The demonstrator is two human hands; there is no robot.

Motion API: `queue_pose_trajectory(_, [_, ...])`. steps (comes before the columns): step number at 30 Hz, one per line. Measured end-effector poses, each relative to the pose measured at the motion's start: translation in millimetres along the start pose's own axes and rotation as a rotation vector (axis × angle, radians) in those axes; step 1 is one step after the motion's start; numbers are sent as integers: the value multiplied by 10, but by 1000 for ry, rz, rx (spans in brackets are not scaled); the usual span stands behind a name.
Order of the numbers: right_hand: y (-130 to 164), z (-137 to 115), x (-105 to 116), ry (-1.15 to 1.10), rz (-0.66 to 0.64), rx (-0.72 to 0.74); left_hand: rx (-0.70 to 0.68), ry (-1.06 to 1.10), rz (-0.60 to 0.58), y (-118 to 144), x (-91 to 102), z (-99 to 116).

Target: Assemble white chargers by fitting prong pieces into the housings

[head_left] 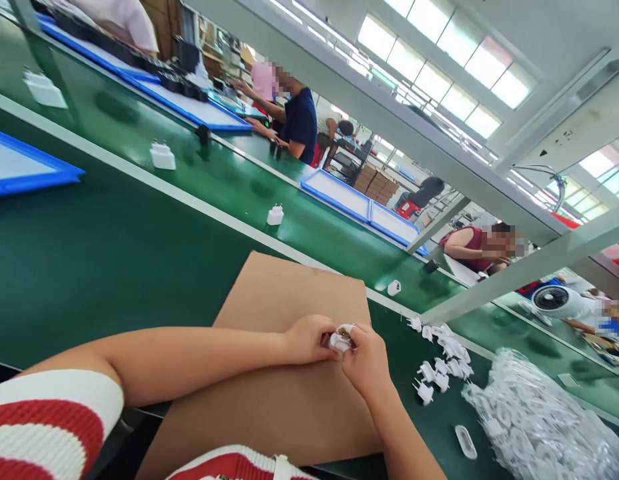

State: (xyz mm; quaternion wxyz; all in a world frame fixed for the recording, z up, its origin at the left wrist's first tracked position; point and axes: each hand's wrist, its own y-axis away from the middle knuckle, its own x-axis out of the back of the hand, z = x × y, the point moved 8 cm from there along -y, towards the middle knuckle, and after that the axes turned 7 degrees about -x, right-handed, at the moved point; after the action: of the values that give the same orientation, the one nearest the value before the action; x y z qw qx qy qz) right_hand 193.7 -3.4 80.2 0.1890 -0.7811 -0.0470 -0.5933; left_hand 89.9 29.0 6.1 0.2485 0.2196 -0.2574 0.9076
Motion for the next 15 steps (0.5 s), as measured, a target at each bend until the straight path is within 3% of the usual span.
queue_pose_trajectory(5, [76,135,-53,-138,59,-76,-64,-96,0,40,5,105])
queue_pose_trajectory(11, [128,442,-186,-540,127,-333,-73,-140,-16,42,40,181])
queue_pose_trajectory(15, [160,439,-243,-601,200,-273,-89,-185,-28,44,34,164])
